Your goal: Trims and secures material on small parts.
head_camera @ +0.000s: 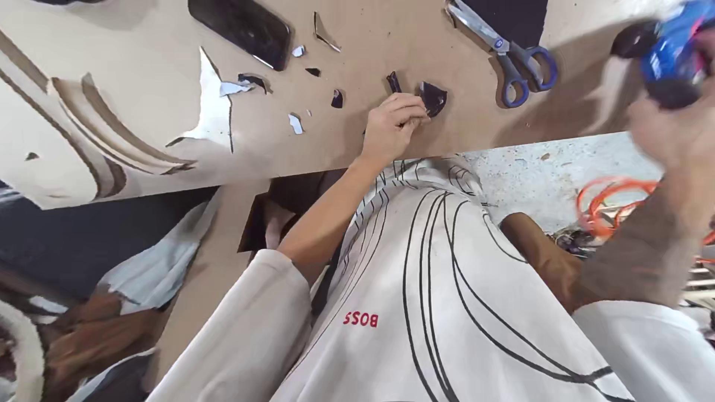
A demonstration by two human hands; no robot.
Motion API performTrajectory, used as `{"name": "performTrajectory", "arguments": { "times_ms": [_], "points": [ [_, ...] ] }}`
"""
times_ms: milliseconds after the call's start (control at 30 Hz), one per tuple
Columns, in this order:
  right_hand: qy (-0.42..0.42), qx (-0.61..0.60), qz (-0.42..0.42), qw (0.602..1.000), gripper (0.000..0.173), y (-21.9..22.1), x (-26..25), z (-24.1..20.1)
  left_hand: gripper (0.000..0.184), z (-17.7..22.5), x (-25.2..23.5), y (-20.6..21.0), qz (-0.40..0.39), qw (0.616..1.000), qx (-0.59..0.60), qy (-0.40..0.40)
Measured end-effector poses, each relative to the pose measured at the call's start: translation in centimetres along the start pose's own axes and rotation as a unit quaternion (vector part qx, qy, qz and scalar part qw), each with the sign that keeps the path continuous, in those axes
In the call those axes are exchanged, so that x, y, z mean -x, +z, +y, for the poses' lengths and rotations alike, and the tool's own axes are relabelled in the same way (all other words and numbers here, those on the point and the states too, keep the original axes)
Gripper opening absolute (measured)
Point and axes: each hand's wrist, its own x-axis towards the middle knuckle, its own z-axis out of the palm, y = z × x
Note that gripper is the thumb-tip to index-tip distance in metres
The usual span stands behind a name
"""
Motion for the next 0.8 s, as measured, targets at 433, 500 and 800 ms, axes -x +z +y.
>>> {"name": "performTrajectory", "arguments": {
  "times_ms": [433,500,800],
  "points": [
    [0.017,-0.215,0.101,0.971,0.025,14.5,17.4,-22.9,0.014,-0.1,-0.6,-0.9,-0.035,0.998,0.029,-0.042],
    [0.019,-0.211,0.098,0.972,0.025,15.1,17.2,-23.4,0.015,0.4,-0.4,-1.3,-0.059,0.998,0.005,-0.038],
    [0.036,-0.205,0.112,0.972,0.026,15.8,17.4,-25.3,0.015,0.1,-0.6,-1.3,-0.053,0.998,0.026,-0.019]
  ]
}}
